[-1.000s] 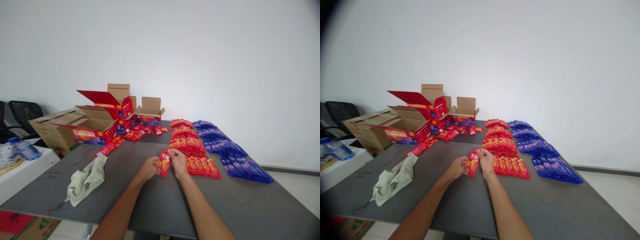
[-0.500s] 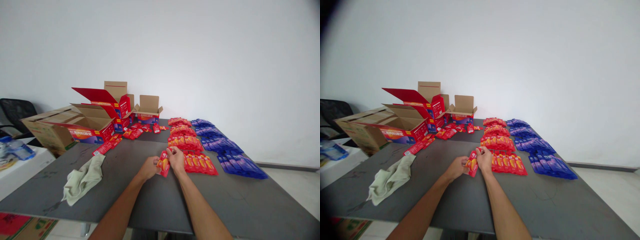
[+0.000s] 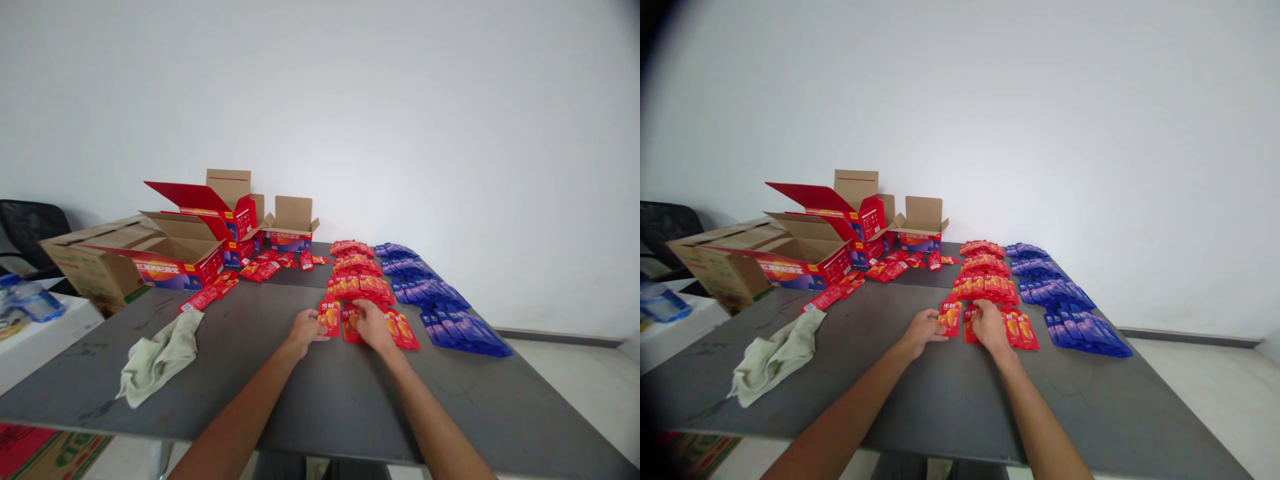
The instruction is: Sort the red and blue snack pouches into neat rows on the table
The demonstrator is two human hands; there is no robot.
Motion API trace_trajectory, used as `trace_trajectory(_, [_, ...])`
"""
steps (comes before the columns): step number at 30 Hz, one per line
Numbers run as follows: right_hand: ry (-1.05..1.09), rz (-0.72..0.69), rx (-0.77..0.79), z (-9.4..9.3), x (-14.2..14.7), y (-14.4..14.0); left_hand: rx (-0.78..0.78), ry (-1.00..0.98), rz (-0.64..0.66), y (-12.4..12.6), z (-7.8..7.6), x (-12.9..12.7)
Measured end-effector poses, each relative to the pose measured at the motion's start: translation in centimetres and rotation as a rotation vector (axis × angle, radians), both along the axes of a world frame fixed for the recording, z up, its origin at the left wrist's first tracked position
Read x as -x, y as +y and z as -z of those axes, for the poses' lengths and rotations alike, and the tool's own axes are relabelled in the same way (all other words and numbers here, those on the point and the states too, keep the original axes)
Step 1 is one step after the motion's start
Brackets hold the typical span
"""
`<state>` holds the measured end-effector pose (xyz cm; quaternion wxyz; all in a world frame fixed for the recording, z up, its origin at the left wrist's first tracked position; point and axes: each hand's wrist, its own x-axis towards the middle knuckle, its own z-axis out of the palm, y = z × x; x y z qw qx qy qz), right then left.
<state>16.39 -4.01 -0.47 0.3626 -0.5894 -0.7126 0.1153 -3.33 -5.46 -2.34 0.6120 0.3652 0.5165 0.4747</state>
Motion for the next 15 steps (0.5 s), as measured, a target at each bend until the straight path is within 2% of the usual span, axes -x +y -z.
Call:
trace_trajectory(3, [-0.189,-0.159,-0.008,0.9,0.0,-2.0,0.017,0.055,-0.031,0.3,0.5,-2.6])
trace_trajectory(7, [-0.338,-0.192,0.079,1.8,0.6,-4.0,-0.037,0.269,0.048,0.2,0.9,-4.3])
trace_trajectory(12, [-0.399,-0.213,0.16,2.0,0.4,-4.6,-0.277,0.936,0.284,-0.3,-0.7,-4.1])
trace_trajectory(15, [-0.426,-0.218,0.173,2.0,0.3,-4.7,-0.384,1.287,0.32,-0.8,-1.5,-4.2])
